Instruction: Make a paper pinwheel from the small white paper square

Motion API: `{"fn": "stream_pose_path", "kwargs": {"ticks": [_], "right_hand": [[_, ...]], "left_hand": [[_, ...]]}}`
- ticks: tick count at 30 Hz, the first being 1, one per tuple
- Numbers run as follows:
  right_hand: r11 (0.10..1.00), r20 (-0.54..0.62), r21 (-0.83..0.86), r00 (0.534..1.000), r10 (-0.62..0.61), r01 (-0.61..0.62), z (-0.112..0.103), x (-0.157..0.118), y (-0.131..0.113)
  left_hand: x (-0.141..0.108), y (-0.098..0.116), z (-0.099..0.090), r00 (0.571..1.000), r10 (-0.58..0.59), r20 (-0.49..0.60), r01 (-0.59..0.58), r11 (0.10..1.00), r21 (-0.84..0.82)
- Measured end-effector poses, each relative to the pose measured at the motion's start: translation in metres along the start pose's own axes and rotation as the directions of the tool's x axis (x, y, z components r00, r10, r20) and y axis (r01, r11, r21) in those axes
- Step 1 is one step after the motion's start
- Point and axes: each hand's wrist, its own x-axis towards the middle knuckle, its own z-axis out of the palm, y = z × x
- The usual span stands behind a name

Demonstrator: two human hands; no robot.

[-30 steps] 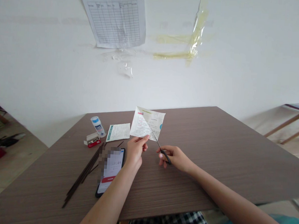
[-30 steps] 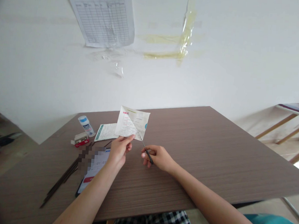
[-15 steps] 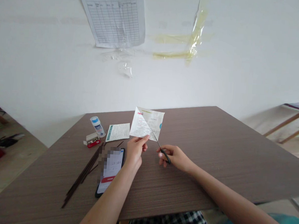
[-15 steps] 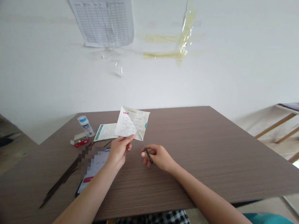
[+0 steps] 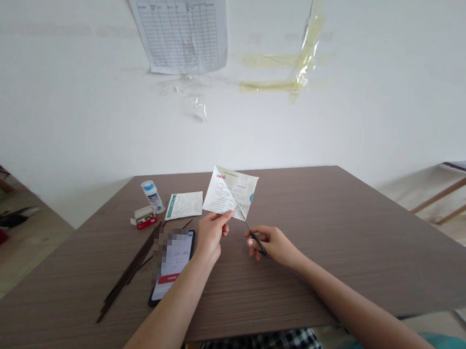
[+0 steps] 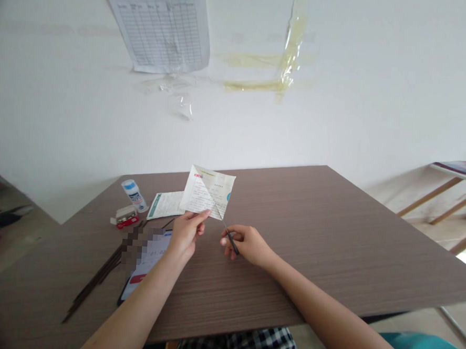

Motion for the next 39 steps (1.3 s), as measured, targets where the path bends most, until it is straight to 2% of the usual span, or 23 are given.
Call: {"fn": "stream_pose_path", "kwargs": {"ticks": [9, 16, 39], "right_hand": [[1.000, -0.010, 0.008, 1.000, -0.002, 0.002, 0.0015, 0.0005, 0.0000], [0.999, -0.012, 0.041, 0.999, -0.029, 0.030, 0.0009, 0.0019, 0.0014], [0.999, -0.056, 0.026, 0.998, -0.034, 0.036, 0.0014, 0.0006, -0.0002]], "left_hand": [[-0.0005, 0.0012, -0.0004, 1.000, 0.002, 0.000, -0.002, 1.000, 0.020], [-0.0025, 0.0007, 0.0003, 0.999, 0.009, 0.047, -0.012, 0.999, 0.052], [-0.0052, 0.0020, 0.0023, 0.998, -0.024, 0.051, 0.021, 0.998, 0.063]]}}
